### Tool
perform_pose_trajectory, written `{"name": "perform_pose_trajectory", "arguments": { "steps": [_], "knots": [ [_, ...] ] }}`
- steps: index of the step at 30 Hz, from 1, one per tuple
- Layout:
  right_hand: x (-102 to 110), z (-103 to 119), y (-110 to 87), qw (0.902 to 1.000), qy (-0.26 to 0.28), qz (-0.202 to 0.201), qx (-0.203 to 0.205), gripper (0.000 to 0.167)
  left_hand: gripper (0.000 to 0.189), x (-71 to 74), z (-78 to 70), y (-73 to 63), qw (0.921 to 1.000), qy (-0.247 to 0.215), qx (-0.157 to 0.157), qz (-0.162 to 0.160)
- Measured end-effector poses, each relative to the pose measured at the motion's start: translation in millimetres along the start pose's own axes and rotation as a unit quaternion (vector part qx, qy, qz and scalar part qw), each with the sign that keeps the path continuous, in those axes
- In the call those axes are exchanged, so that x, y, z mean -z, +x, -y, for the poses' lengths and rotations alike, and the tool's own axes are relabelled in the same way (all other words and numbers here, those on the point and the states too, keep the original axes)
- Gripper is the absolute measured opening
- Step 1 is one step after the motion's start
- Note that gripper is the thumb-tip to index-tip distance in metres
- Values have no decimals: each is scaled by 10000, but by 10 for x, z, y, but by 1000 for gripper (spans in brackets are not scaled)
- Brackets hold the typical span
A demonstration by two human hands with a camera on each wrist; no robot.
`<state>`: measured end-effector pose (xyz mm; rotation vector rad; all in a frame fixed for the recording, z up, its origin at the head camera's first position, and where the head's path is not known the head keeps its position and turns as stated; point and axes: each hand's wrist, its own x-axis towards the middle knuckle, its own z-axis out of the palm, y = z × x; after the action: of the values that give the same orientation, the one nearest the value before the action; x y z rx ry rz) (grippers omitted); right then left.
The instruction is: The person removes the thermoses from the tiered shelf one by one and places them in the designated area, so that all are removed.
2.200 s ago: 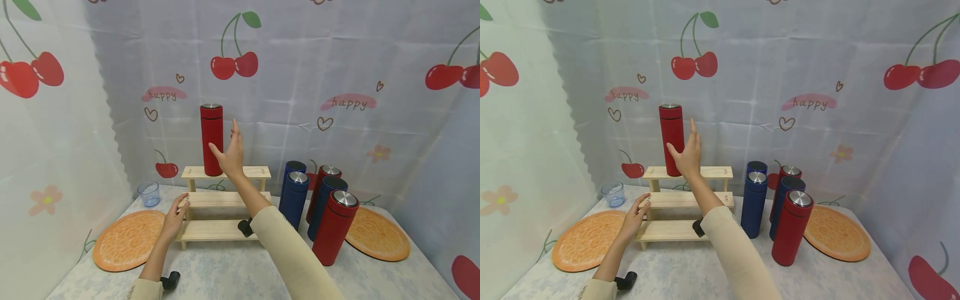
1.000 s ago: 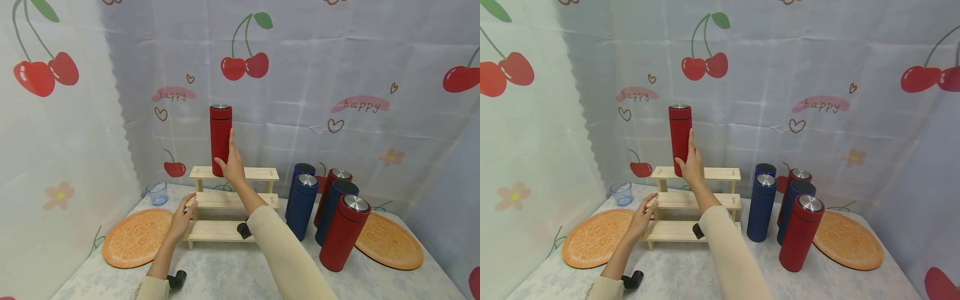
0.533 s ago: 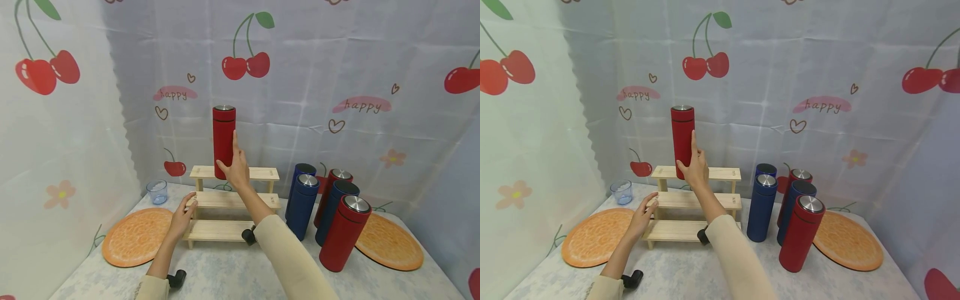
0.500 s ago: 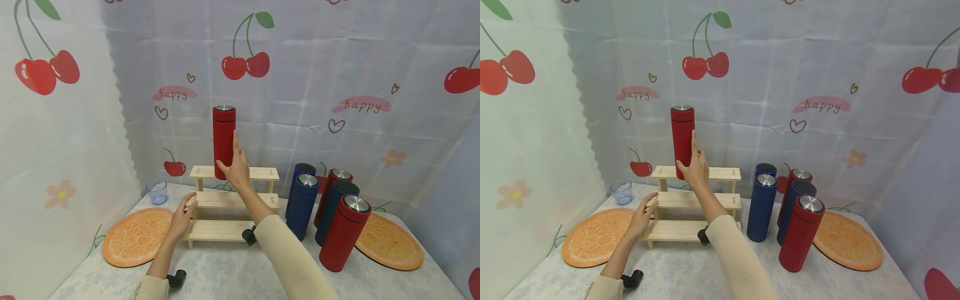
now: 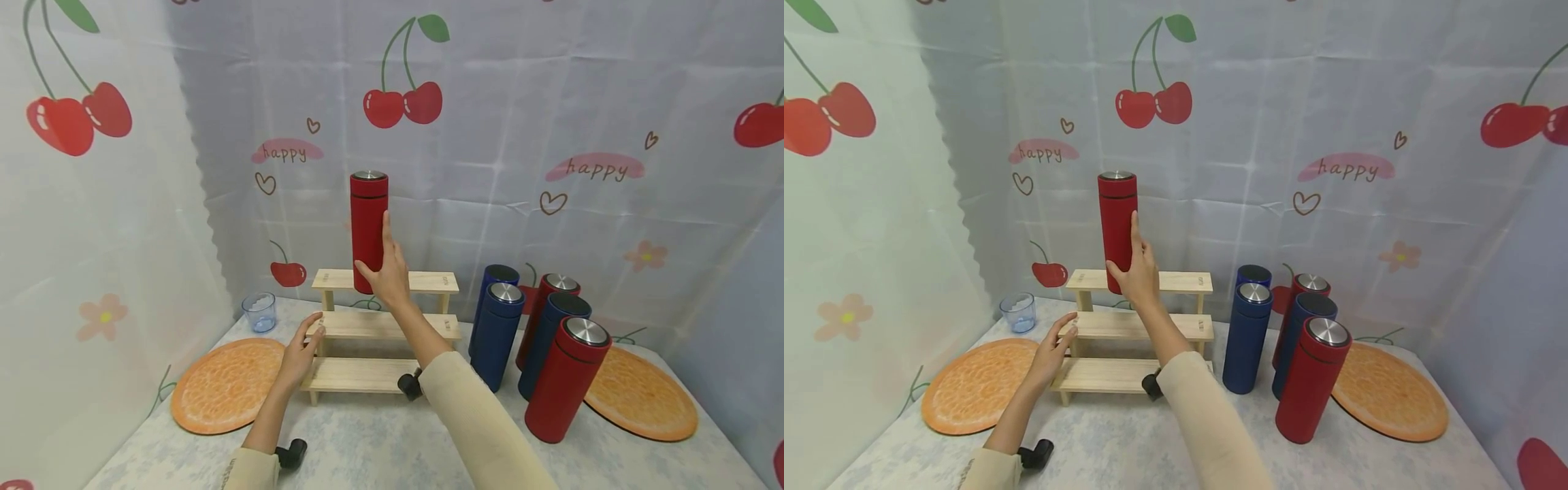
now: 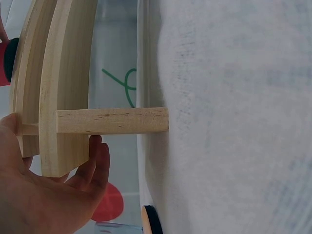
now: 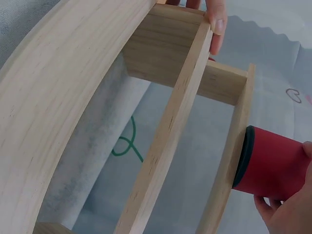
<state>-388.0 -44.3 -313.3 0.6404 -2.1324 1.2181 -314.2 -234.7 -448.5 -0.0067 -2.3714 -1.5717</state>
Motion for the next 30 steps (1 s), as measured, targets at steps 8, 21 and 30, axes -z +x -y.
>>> {"name": "perform_pose_trajectory", "arguments": {
  "steps": [8, 21, 30],
  "knots": [
    [186, 41, -233, 9988, 28, -452, 203, 99, 51, -7, 19, 13, 9999, 53, -88, -36],
    [1066, -65, -1063, 9928, 141, -988, 670, 100, 50, -38, -2, 9, 10000, 37, -75, -3],
    [1539, -232, -1654, 9916, -524, -1131, 350, 105, 50, 11, -24, -14, 9999, 25, 64, 135]
  ]
}}
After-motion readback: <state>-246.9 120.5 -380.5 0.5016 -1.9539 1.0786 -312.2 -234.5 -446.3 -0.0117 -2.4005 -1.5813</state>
